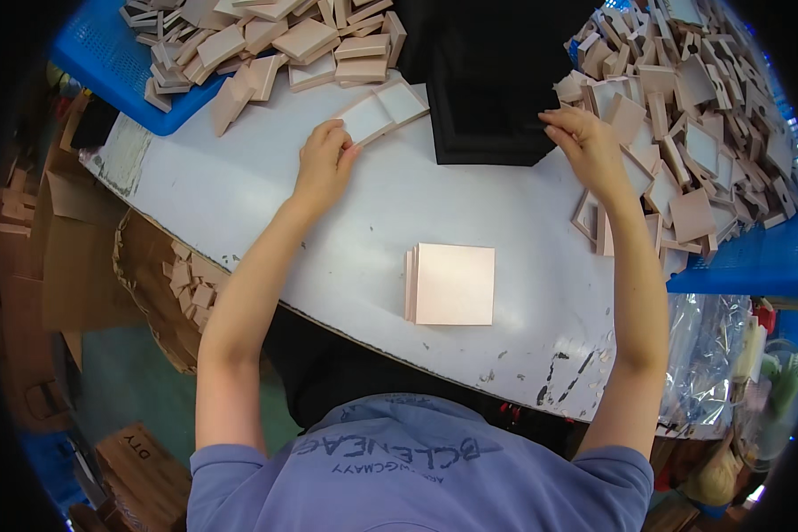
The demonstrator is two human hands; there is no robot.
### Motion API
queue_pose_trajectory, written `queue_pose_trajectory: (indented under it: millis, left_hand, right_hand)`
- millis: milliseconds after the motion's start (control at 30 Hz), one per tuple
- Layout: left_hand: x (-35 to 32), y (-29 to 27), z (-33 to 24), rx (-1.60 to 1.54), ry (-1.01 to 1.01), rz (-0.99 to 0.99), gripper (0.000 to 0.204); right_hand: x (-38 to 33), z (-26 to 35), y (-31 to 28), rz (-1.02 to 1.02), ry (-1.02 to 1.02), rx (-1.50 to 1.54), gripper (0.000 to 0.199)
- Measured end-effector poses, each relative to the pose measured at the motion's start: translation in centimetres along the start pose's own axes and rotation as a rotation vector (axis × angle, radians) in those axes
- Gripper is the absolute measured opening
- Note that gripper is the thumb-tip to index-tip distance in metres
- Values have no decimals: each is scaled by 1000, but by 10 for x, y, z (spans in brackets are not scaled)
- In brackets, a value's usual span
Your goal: Assembling small gift boxes by placing foam inserts and closing them with lids.
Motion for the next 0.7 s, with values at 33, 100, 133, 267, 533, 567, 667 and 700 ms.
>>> queue_pose_trajectory:
  millis: [33,100,133,267,533,567,667,700]
  left_hand:
    - [-5,0,-9,-1,3,8,15]
    - [-21,-4,-52,-122,223,-106,12]
    - [-30,-8,-80,-109,289,-50,11]
    - [-80,-17,-154,-72,501,92,14]
    - [-104,1,-151,-288,383,275,41]
    - [-106,6,-146,-330,397,212,66]
    - [-106,15,-143,-508,387,129,82]
    - [-107,12,-143,-397,385,152,95]
  right_hand:
    - [-1,-1,2,-42,77,105,19]
    - [-4,-15,11,-88,167,204,17]
    - [-10,-29,17,-177,231,407,17]
    - [-30,-14,9,-671,492,530,14]
    - [-94,135,-4,-135,-430,11,19]
    - [-97,139,-8,-134,-423,5,19]
    - [-102,145,-10,109,-385,58,24]
    - [-100,147,-6,86,-408,114,20]
Point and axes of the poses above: each hand's wrist, its own x-axis towards the middle knuckle, its own y-axis out of the palm, z = x × y, the point moved 2 cm from there along x, towards the middle knuckle, and after that the axes turned 2 degrees about y, right-handed, at the moved point
